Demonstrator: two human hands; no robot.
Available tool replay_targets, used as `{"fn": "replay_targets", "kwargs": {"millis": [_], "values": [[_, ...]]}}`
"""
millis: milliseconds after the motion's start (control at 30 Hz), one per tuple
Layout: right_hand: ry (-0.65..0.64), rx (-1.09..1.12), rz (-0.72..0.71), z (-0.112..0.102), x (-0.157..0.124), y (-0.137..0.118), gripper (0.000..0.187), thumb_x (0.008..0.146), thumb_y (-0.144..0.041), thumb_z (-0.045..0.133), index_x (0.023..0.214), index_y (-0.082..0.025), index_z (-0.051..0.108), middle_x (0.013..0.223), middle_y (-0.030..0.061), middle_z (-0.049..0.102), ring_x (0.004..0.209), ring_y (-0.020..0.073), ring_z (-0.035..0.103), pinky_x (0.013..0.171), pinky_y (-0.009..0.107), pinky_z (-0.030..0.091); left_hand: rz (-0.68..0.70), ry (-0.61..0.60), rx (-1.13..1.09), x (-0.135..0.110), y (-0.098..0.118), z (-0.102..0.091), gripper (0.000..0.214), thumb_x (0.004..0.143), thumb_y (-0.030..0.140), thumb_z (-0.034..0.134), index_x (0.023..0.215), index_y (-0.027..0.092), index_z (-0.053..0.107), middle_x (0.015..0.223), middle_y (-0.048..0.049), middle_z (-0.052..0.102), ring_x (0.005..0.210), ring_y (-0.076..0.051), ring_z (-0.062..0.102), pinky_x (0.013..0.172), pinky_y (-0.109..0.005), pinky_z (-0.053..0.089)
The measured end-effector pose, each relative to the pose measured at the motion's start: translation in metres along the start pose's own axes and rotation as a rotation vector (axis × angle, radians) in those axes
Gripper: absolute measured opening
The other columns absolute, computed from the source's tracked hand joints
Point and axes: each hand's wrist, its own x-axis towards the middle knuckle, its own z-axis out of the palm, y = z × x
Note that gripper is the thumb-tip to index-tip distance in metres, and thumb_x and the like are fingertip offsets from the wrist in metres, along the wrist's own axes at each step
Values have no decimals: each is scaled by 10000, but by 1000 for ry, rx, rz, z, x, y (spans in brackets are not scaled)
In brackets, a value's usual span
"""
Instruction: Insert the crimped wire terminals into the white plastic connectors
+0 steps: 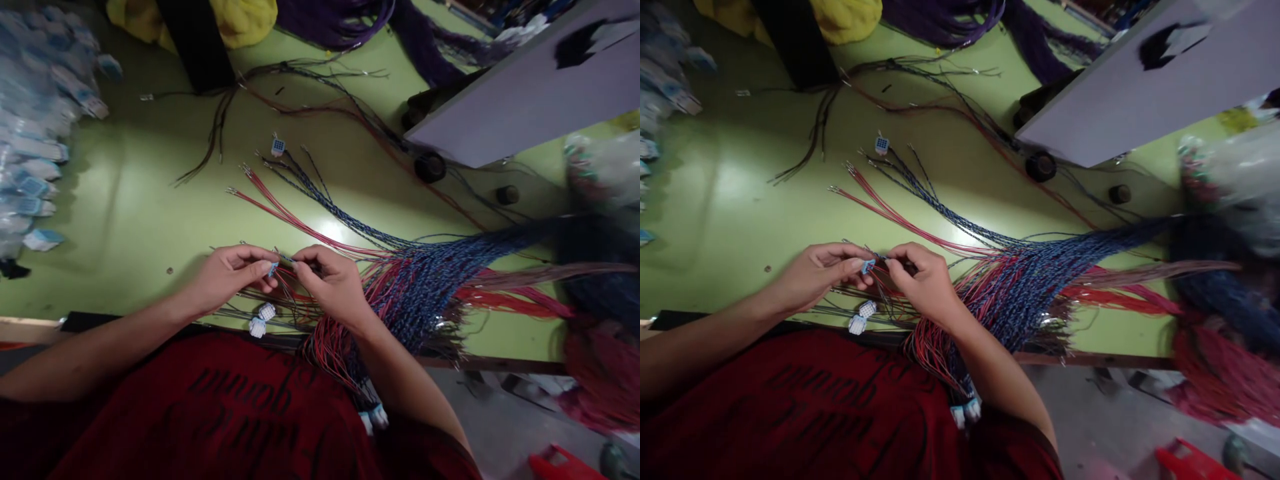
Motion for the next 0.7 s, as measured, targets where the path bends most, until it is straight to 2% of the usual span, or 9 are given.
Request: {"fn": "replay_targets", "kwargs": {"millis": [267, 367, 467, 567, 700], "values": [[42, -196, -283, 6, -3, 6, 104, 868, -143, 531, 827, -193, 614, 740, 9, 611, 621, 107, 505, 567, 257, 416, -41, 23, -75, 2, 3, 4, 312, 707, 410, 777, 813, 130, 692, 671, -36, 704, 591, -140, 661, 568, -270, 553], [44, -234, -342, 7, -4, 9, 133, 882, -131, 498, 808, -199, 586, 762, 22, 608, 680, 123, 531, 601, 267, 438, -61, 21, -51, 2, 3, 5, 286, 702, 391, 779, 798, 134, 698, 651, -32, 694, 580, -135, 650, 541, -255, 536], [51, -184, -295, 7, -4, 7, 111, 870, -145, 519, 792, -202, 575, 746, 10, 600, 648, 114, 517, 581, 261, 426, -53, 10, 12, 2, 2, 4, 242, 731, 365, 755, 827, 147, 710, 660, -36, 696, 588, -134, 646, 516, -234, 515], [37, -55, -148, 4, -4, 1, 87, 846, -176, 561, 764, -201, 574, 706, -13, 583, 607, 98, 491, 571, 257, 415, -14, 1, 165, -1, 2, 4, 238, 794, 401, 688, 816, 165, 708, 664, -34, 687, 540, -121, 621, 469, -222, 489], [-110, 246, 65, -7, -1, -2, 101, 848, -264, 584, 772, -198, 572, 670, -32, 555, 591, 86, 475, 545, 241, 404, 46, -4, 276, -3, 4, 4, 203, 797, 368, 679, 780, 167, 693, 642, -3, 644, 439, -81, 547, 424, -209, 461]]}}
